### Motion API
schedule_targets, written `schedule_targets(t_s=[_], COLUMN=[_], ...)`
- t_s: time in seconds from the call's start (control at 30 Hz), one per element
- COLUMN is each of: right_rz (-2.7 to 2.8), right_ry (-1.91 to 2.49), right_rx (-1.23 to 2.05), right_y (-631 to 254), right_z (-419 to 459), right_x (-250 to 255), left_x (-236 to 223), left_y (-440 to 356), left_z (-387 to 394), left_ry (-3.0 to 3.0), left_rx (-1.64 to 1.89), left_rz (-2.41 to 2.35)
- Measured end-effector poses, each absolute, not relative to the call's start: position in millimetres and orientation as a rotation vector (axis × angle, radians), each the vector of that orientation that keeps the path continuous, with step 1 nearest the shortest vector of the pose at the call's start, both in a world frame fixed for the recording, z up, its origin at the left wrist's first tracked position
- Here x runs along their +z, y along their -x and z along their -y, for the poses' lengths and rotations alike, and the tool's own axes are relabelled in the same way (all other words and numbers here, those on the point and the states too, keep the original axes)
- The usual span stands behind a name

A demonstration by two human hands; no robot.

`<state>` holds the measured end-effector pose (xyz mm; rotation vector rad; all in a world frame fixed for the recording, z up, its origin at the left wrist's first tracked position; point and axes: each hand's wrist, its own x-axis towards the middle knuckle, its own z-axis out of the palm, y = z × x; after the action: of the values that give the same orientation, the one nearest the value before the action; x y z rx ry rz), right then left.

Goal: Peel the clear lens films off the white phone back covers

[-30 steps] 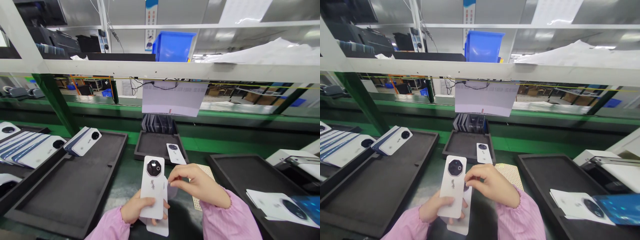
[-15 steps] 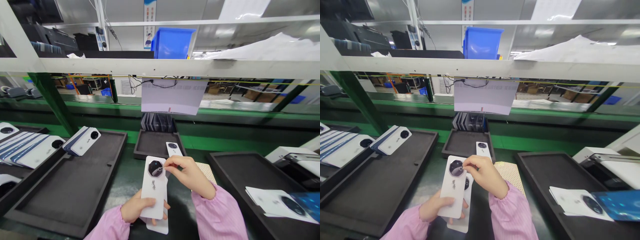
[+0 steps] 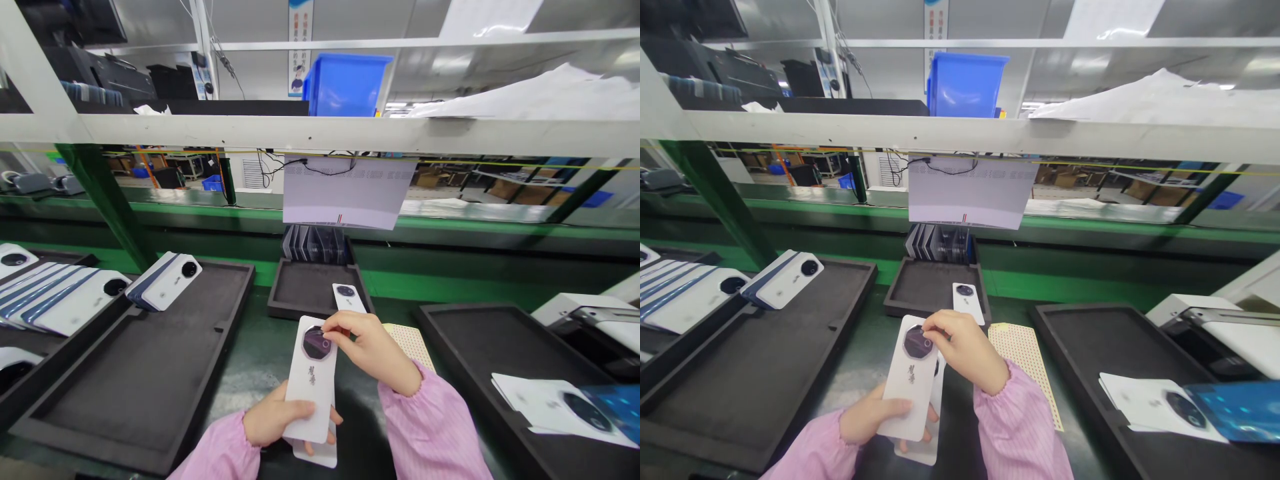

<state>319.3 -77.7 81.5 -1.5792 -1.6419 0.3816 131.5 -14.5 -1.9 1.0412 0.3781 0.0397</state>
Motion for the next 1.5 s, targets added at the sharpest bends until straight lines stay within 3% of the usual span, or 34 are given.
schedule_targets(t_s=[0.17,0.33,0.63,1.0,1.2,1.37,1.5], right_rz=[1.61,1.592,1.55,1.425,1.649,1.837,1.597], right_ry=[1.724,1.728,1.722,1.764,1.741,1.376,1.498], right_rx=[0.264,0.502,0.532,0.445,0.182,0.643,0.544], right_y=[-315,-333,-344,-340,-327,-326,-340], right_z=[72,71,77,66,74,99,97], right_x=[71,67,71,67,74,94,91], left_x=[-5,-5,-13,-16,-11,-5,-10], left_y=[-131,-130,-134,-135,-139,-139,-138], left_z=[15,8,8,9,9,9,9], left_ry=[-1.027,-1.202,-1.246,-1.238,-1.236,-1.188,-1.206], left_rx=[0.027,0.093,0.165,0.18,0.291,0.354,0.301], left_rz=[-0.389,-0.417,-0.444,-0.458,-0.515,-0.553,-0.549])
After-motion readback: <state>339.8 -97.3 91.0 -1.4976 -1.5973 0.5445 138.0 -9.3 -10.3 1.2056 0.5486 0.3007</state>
